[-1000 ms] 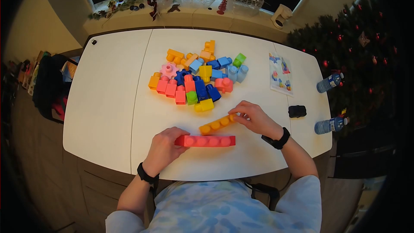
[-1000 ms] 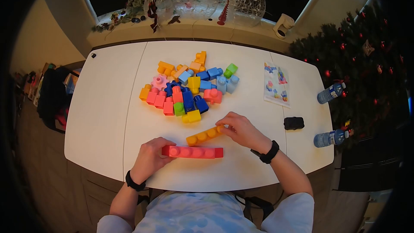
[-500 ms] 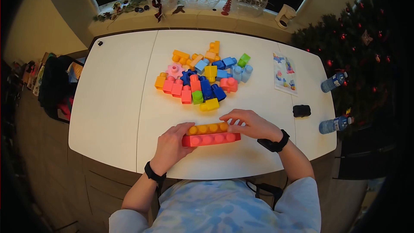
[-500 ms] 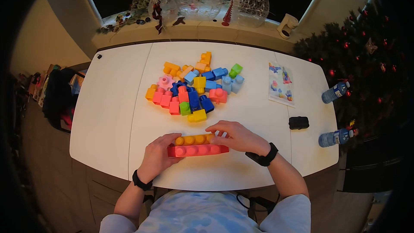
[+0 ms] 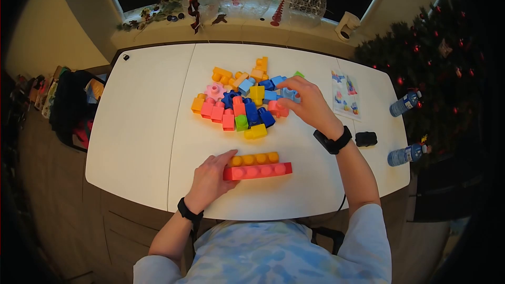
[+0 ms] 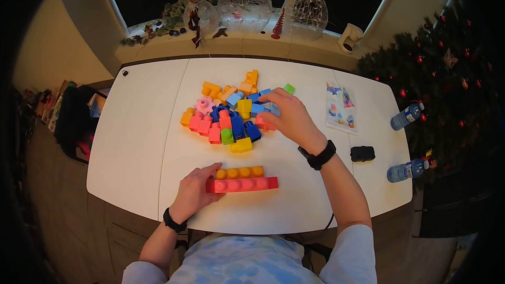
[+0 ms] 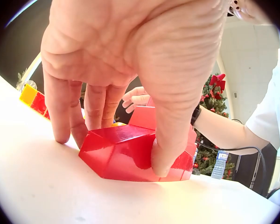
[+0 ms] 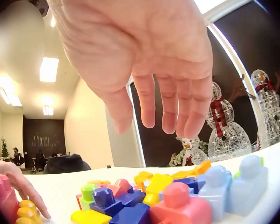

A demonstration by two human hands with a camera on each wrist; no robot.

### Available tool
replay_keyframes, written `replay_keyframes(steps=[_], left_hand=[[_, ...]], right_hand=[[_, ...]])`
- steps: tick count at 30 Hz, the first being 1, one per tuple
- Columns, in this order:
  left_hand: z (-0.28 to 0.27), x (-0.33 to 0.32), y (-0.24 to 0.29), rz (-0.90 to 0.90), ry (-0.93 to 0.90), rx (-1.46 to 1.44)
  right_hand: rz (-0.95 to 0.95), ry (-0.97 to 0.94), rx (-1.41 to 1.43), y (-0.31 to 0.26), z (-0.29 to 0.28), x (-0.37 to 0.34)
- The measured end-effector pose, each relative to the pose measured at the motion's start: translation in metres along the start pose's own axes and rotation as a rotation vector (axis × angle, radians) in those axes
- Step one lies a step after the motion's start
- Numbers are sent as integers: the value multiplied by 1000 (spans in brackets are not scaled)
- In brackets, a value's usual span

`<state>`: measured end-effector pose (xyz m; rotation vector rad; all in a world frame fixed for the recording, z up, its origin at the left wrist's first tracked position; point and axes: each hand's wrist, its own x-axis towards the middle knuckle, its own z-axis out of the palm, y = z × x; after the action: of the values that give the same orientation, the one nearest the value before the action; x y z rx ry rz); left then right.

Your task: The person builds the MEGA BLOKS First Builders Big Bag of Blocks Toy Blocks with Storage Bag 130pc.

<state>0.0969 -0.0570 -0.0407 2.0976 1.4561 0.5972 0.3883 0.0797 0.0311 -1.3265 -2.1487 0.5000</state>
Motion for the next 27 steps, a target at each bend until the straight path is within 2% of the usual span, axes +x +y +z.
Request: replay_keyframes(steps=[1,3,4,6,7,9,12,15,18,22,24,25,27], left_hand=[[-1,0,1,1,2,-15],[-1,1,1,-5,12,-12],[0,1,0,-7,19,-14],[0,2,-2,-7,13,-13],[0,2,-3,-6,7,-16],[0,2,-3,-7,1,-11],[1,2,-5,4,9,-18],[2,1,-7,16,26,-31],[1,1,-6,23,30,-36],[1,0,-7,31,43,-34],[-1,0,-7,18,34,-28],[-1,1,-7,10,20,-22],[2,1,-9,26,30,-17]], right_hand=[[-5,-1,3,-4,6,9],[-171,-17,-36,-17,25,27],[-174,-16,-32,-24,37,35],[-332,-107,-39,-34,63,49],[-333,-107,-38,-38,76,53],[-343,-240,-188,-42,101,60],[-382,-238,-224,-39,132,69],[-325,-161,-268,-45,150,78],[-315,-225,-303,-44,163,89],[-349,-195,-333,-47,164,90],[-228,-402,-323,-51,151,89],[-227,-405,-324,-50,150,90],[-208,-527,-317,-48,146,90]])
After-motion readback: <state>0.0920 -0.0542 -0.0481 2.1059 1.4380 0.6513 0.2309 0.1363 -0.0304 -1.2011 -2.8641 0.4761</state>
